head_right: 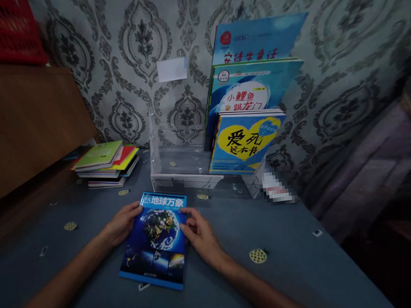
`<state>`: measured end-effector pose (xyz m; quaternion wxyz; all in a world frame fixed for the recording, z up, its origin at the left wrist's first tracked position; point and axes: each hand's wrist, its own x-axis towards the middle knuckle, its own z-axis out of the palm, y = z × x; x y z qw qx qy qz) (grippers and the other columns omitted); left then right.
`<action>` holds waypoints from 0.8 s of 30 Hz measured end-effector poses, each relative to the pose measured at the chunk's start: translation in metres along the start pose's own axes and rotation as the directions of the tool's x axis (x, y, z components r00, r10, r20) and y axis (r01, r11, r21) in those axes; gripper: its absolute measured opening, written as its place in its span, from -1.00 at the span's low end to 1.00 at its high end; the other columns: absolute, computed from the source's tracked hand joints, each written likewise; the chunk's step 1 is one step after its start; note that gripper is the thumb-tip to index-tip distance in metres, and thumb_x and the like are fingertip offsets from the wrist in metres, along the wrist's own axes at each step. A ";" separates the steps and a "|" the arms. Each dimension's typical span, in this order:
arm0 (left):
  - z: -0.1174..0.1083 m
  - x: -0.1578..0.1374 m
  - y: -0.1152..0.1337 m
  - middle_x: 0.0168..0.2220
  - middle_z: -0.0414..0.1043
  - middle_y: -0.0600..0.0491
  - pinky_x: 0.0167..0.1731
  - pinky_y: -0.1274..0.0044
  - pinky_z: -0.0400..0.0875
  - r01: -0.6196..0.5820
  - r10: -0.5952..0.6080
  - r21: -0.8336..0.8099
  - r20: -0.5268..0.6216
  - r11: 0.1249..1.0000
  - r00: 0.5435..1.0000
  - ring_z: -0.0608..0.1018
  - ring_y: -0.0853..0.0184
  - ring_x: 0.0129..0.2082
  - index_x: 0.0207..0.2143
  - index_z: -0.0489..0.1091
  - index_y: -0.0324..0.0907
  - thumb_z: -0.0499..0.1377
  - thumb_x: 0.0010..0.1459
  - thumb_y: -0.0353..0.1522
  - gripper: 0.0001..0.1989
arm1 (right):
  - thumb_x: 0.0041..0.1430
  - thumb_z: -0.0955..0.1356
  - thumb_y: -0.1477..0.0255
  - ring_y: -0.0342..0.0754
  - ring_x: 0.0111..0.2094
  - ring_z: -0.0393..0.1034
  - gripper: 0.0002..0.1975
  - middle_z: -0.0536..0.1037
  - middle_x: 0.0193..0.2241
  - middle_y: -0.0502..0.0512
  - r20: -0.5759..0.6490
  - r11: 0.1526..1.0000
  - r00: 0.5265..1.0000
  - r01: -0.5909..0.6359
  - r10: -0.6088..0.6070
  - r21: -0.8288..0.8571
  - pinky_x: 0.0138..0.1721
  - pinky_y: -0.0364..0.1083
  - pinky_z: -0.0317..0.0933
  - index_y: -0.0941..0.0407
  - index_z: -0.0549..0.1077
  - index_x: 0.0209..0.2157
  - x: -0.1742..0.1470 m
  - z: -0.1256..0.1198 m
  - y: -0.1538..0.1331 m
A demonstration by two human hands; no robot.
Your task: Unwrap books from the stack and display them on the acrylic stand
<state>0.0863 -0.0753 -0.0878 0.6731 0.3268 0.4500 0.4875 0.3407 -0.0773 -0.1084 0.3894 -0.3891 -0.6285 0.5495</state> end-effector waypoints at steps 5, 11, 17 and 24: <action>0.000 0.000 0.001 -0.26 0.66 -0.07 -0.24 0.51 0.57 0.010 -0.010 -0.005 0.016 1.000 1.000 0.67 0.29 -0.36 -0.21 0.55 -0.26 0.34 0.13 -0.44 -0.85 | 0.17 0.40 0.10 -0.13 -0.51 0.24 -0.51 0.31 -0.56 -0.13 -0.006 1.000 1.000 0.000 0.000 -0.004 -0.46 -0.15 0.11 0.08 0.35 0.03 0.000 -0.001 0.002; -0.003 0.001 -0.002 -0.24 0.66 -0.10 -0.25 0.48 0.58 0.010 -0.010 0.005 0.026 1.000 1.000 0.67 0.25 -0.34 -0.17 0.54 -0.27 0.38 0.08 -0.43 -0.76 | 0.18 0.39 0.13 -0.14 -0.52 0.24 -0.52 0.32 -0.55 -0.14 0.008 1.000 1.000 0.013 -0.013 0.005 -0.45 -0.15 0.13 0.08 0.34 0.04 0.001 -0.001 0.003; -0.003 0.000 -0.002 -0.23 0.67 -0.09 -0.26 0.48 0.58 0.019 -0.020 0.009 0.026 1.000 0.999 0.68 0.24 -0.33 -0.13 0.53 -0.26 0.41 0.03 -0.43 -0.68 | 0.18 0.38 0.15 -0.14 -0.52 0.24 -0.55 0.30 -0.56 -0.15 -0.002 1.000 1.000 0.022 -0.022 -0.012 -0.45 -0.15 0.13 0.07 0.34 0.02 0.002 0.000 0.006; -0.005 -0.001 0.000 -0.22 0.67 -0.11 -0.25 0.45 0.59 0.015 -0.016 0.015 0.069 1.000 0.997 0.69 0.20 -0.31 -0.14 0.54 -0.27 0.42 0.01 -0.43 -0.68 | 0.18 0.37 0.16 -0.12 -0.52 0.22 -0.60 0.30 -0.55 -0.12 0.006 0.990 0.999 0.040 -0.040 -0.137 -0.49 -0.15 0.08 0.03 0.36 0.01 0.002 -0.003 0.000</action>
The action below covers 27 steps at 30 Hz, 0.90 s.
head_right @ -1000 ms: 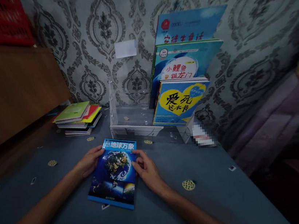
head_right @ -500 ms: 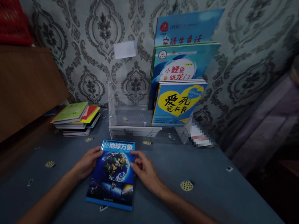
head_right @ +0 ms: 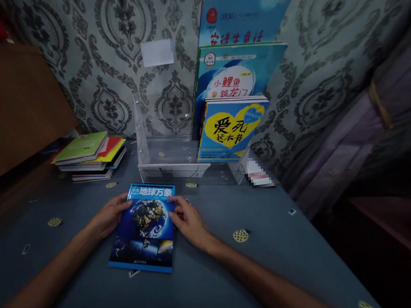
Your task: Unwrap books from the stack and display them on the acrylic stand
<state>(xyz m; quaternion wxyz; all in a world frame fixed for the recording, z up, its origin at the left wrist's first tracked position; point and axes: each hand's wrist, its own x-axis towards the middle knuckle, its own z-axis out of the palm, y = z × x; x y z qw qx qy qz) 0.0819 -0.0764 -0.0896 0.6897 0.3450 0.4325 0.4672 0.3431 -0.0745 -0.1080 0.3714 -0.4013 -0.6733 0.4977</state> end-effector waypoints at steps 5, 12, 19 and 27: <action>0.002 -0.001 0.001 -0.28 0.67 -0.08 -0.30 0.48 0.59 0.010 -0.010 0.002 -0.029 1.000 1.000 0.68 0.24 -0.38 -0.20 0.53 -0.26 0.43 -0.01 -0.44 -0.71 | 0.21 0.32 0.23 -0.08 -0.53 0.36 -0.67 0.40 -0.56 -0.12 0.019 0.994 1.000 -0.001 0.003 -0.107 -0.41 -0.10 0.19 0.05 0.34 -0.02 0.005 -0.010 -0.009; 0.008 -0.004 0.004 -0.28 0.67 -0.07 -0.34 0.51 0.60 0.016 -0.016 0.002 -0.049 1.000 0.999 0.67 0.27 -0.40 -0.22 0.52 -0.27 0.46 -0.05 -0.45 -0.69 | 0.23 0.32 0.27 -0.06 -0.44 0.33 -0.74 0.42 -0.43 -0.02 -0.466 0.907 0.826 0.118 -0.316 -0.405 -0.34 -0.07 0.23 0.07 0.34 -0.09 0.020 -0.052 -0.032; 0.006 -0.003 0.003 -0.27 0.67 -0.07 -0.33 0.52 0.58 0.012 -0.011 0.025 -0.030 1.000 0.999 0.67 0.27 -0.40 -0.21 0.52 -0.26 0.47 -0.05 -0.40 -0.67 | 0.11 0.39 0.37 0.02 -0.31 0.41 -0.62 0.45 -0.10 0.21 -0.318 0.659 0.865 0.021 -0.389 -0.752 -0.22 0.02 0.32 0.14 0.49 -0.01 0.049 -0.103 -0.039; 0.004 -0.003 0.002 -0.28 0.67 -0.07 -0.34 0.49 0.59 0.023 -0.022 0.040 -0.031 0.999 0.999 0.69 0.21 -0.37 -0.14 0.52 -0.26 0.46 -0.05 -0.42 -0.62 | 0.13 0.35 0.20 -0.07 -0.55 0.39 -0.75 0.44 -0.56 -0.04 -0.240 0.936 0.952 0.103 -0.192 -0.338 -0.46 -0.10 0.25 0.10 0.40 -0.33 0.066 -0.136 -0.024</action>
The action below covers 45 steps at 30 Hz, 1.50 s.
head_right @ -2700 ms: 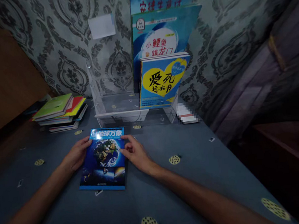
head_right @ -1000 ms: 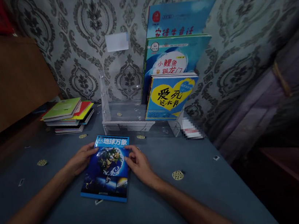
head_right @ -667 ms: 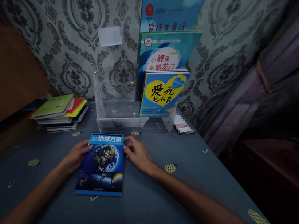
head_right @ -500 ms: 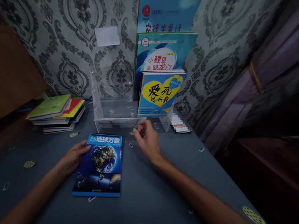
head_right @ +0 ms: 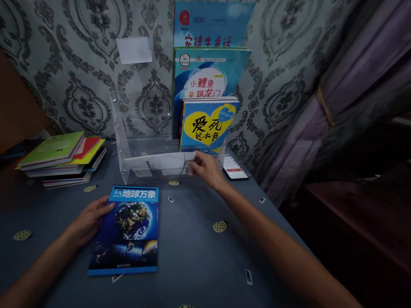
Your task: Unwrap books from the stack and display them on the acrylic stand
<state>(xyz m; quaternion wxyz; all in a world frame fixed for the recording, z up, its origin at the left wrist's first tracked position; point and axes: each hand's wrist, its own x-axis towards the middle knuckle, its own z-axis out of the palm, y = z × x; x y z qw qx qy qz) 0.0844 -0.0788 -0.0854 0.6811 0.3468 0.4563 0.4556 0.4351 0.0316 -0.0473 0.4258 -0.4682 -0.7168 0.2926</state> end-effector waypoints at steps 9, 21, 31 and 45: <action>0.013 -0.007 0.007 -0.28 0.67 -0.05 -0.35 0.49 0.60 0.033 -0.032 0.005 -0.046 0.999 0.998 0.70 0.21 -0.37 -0.20 0.51 -0.24 0.49 -0.14 -0.41 -0.60 | 0.28 0.27 0.34 0.02 -0.36 0.48 -0.82 0.56 -0.41 0.08 -0.195 0.833 0.920 0.200 -0.341 -0.516 -0.31 -0.04 0.29 0.10 0.44 -0.19 -0.012 -0.061 -0.047; 0.016 -0.009 0.010 -0.31 0.67 -0.06 -0.40 0.51 0.60 0.043 -0.042 0.005 -0.085 0.999 0.996 0.68 0.24 -0.44 -0.25 0.50 -0.24 0.44 -0.09 -0.48 -0.69 | 0.38 0.22 0.43 0.01 -0.31 0.46 -0.69 0.58 -0.22 0.14 0.122 0.320 0.953 0.210 -0.276 -0.924 -0.45 -0.09 0.07 0.05 0.51 0.02 -0.040 -0.057 -0.092; 0.018 -0.010 0.011 -0.35 0.65 0.00 -0.48 0.55 0.60 0.047 -0.046 0.005 -0.099 0.999 0.994 0.64 0.32 -0.50 -0.24 0.49 -0.24 0.36 0.00 -0.53 -0.76 | 0.35 0.24 0.39 -0.02 -0.35 0.50 -0.63 0.54 -0.01 0.18 -0.008 0.510 0.922 0.207 -0.387 -0.835 -0.39 -0.06 0.31 0.05 0.42 0.14 -0.067 -0.052 -0.074; 0.009 -0.004 0.006 -0.32 0.66 -0.02 -0.42 0.57 0.60 0.022 -0.022 -0.006 -0.059 1.000 0.998 0.65 0.33 -0.46 -0.22 0.49 -0.25 0.39 0.00 -0.50 -0.74 | 0.25 0.31 0.42 -0.07 -0.43 0.50 -0.49 0.43 0.15 0.25 -0.202 0.655 0.883 0.145 -0.424 -0.741 -0.32 0.01 0.45 0.01 0.33 0.23 -0.081 -0.041 -0.039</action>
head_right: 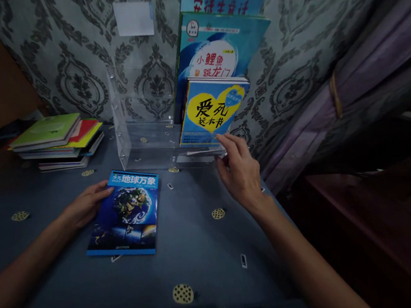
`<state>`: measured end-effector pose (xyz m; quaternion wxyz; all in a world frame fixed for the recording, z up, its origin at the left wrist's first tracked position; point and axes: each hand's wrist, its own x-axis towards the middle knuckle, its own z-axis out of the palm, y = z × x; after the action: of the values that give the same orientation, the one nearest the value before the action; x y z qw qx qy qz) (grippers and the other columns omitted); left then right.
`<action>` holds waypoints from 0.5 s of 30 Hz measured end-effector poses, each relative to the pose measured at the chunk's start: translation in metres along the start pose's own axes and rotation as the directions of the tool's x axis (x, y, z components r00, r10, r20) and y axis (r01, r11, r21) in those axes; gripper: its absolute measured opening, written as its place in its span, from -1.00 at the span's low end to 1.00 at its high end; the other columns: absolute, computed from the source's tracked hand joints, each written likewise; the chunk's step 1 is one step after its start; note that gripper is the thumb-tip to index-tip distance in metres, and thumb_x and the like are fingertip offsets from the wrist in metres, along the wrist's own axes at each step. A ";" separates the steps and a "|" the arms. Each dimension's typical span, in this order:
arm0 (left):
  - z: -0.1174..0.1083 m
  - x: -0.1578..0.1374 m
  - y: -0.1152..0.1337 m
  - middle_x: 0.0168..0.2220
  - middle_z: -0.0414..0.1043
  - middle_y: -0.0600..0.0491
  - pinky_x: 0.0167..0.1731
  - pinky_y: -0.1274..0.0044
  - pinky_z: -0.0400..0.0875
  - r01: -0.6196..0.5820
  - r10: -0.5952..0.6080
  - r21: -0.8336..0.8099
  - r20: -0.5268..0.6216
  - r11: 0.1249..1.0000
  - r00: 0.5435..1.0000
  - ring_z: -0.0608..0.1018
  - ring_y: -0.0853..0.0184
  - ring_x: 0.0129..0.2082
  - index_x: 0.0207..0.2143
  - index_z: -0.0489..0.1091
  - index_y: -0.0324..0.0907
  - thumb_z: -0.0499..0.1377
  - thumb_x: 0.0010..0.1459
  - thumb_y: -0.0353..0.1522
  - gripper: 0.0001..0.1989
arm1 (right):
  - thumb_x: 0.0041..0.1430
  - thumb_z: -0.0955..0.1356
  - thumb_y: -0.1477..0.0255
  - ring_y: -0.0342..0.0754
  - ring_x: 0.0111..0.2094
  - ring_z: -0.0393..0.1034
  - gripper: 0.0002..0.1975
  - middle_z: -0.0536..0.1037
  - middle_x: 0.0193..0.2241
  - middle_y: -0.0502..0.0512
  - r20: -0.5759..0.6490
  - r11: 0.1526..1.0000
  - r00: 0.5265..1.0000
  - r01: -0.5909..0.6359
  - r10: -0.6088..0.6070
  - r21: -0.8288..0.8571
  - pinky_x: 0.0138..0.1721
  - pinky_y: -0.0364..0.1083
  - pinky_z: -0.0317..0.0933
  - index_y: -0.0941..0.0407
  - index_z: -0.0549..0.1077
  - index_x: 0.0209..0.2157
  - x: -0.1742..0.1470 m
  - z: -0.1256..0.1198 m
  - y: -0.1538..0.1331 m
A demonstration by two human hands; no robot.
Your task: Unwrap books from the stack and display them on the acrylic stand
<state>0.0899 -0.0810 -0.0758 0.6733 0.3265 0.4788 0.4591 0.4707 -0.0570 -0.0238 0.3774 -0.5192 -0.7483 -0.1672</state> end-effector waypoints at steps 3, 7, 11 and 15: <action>-0.001 0.001 0.000 -0.30 0.66 -0.02 -0.40 0.56 0.60 0.000 0.000 0.004 0.021 1.000 1.000 0.66 0.31 -0.43 -0.19 0.50 -0.25 0.41 0.00 -0.48 -0.71 | 0.20 0.33 0.43 -0.02 -0.34 0.52 -0.45 0.40 0.17 0.29 -0.063 0.997 0.996 -0.065 0.067 0.029 -0.24 0.05 0.45 0.04 0.32 0.24 -0.006 0.001 0.010; -0.004 0.001 -0.001 -0.27 0.66 -0.04 -0.38 0.54 0.59 0.014 -0.014 0.025 0.017 1.000 1.000 0.67 0.30 -0.41 -0.15 0.50 -0.23 0.40 0.01 -0.47 -0.69 | 0.13 0.40 0.35 0.00 -0.36 0.50 -0.39 0.46 0.11 0.33 -0.151 0.961 0.959 -0.214 0.241 0.177 -0.25 0.08 0.45 0.08 0.30 0.23 -0.012 0.008 0.032; -0.005 0.001 -0.001 -0.24 0.66 -0.06 -0.35 0.53 0.60 0.003 -0.004 0.037 0.028 0.999 1.000 0.67 0.28 -0.38 -0.16 0.50 -0.25 0.41 0.01 -0.46 -0.70 | 0.09 0.45 0.20 0.00 -0.37 0.49 -0.51 0.58 -0.16 0.17 -0.022 0.783 0.904 -0.357 0.427 0.509 -0.40 -0.01 0.42 0.08 0.43 0.03 -0.009 0.022 0.052; -0.002 0.000 0.000 -0.28 0.66 -0.03 -0.35 0.53 0.60 -0.001 0.000 0.021 0.026 1.000 1.000 0.66 0.30 -0.42 -0.21 0.50 -0.24 0.41 0.00 -0.47 -0.73 | 0.06 0.45 0.17 -0.05 -0.43 0.43 -0.72 0.55 -0.43 0.03 0.092 0.669 0.890 -0.401 0.447 0.625 -0.40 -0.06 0.36 0.09 0.51 -0.32 0.000 0.035 0.054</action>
<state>0.0882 -0.0811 -0.0765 0.6759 0.3399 0.4747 0.4498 0.5057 -0.0131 -0.0543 0.5824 -0.5162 -0.6053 0.1671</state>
